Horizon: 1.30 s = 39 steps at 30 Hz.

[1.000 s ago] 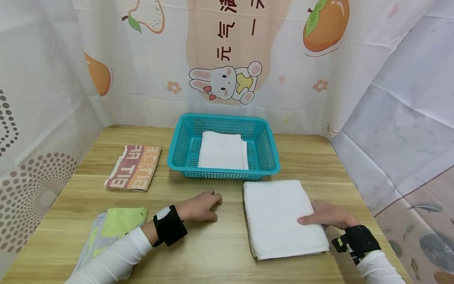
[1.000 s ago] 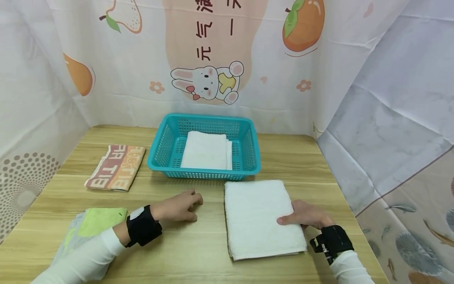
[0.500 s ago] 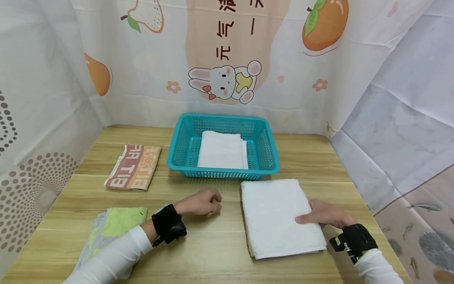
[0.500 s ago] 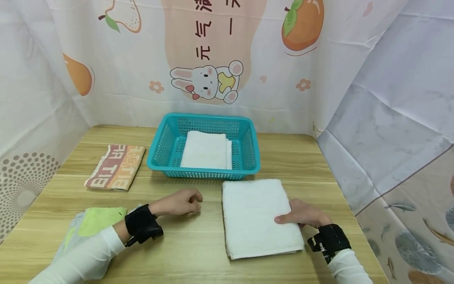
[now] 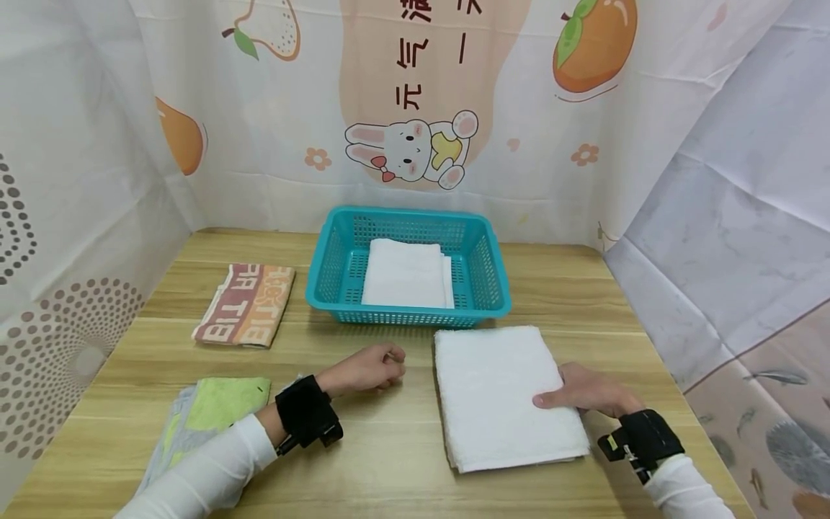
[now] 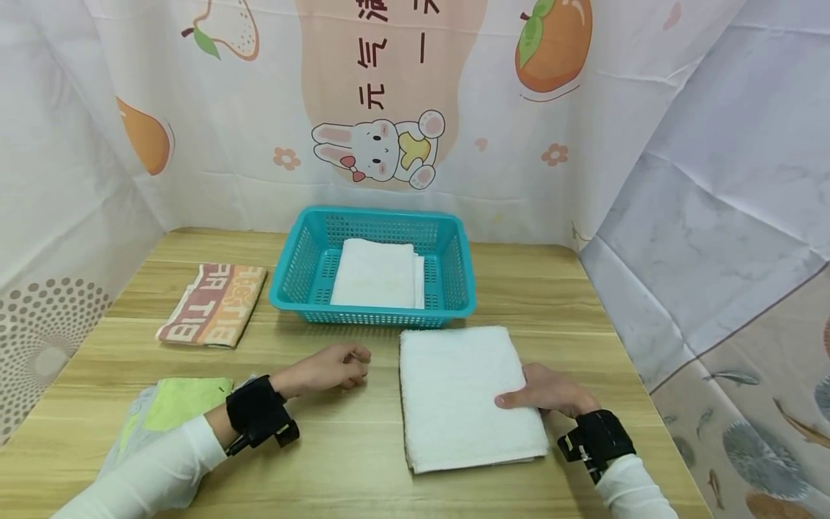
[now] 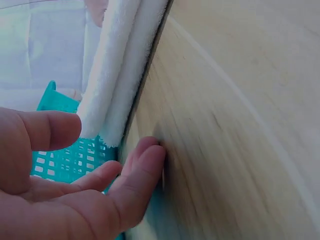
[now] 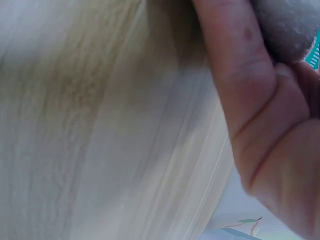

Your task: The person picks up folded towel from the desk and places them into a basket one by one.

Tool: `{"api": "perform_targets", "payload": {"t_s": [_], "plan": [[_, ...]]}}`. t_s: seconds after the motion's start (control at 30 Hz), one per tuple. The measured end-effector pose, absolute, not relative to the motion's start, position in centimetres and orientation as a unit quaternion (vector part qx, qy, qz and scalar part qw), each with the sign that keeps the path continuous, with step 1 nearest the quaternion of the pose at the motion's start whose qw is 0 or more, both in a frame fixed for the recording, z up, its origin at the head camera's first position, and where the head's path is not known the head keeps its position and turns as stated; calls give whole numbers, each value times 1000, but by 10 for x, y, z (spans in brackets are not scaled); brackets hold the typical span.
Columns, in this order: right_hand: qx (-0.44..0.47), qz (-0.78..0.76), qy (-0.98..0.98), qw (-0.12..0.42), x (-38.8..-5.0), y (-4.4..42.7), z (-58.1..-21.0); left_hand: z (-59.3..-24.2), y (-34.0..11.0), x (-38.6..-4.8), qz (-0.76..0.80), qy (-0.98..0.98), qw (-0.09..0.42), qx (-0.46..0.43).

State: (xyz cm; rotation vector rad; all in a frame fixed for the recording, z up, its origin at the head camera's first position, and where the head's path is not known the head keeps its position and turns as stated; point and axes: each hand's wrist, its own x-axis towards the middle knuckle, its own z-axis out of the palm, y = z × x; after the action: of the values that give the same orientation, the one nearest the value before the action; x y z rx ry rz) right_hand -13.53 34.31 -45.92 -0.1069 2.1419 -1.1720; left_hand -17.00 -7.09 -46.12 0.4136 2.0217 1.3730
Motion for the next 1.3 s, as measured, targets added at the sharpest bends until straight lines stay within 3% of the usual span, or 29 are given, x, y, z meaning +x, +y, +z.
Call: {"api": "perform_targets", "payload": {"t_s": [1.3], "plan": [[-60, -445, 828, 337, -140, 304, -466, -464, -56, -165, 509, 774, 334, 175]]}}
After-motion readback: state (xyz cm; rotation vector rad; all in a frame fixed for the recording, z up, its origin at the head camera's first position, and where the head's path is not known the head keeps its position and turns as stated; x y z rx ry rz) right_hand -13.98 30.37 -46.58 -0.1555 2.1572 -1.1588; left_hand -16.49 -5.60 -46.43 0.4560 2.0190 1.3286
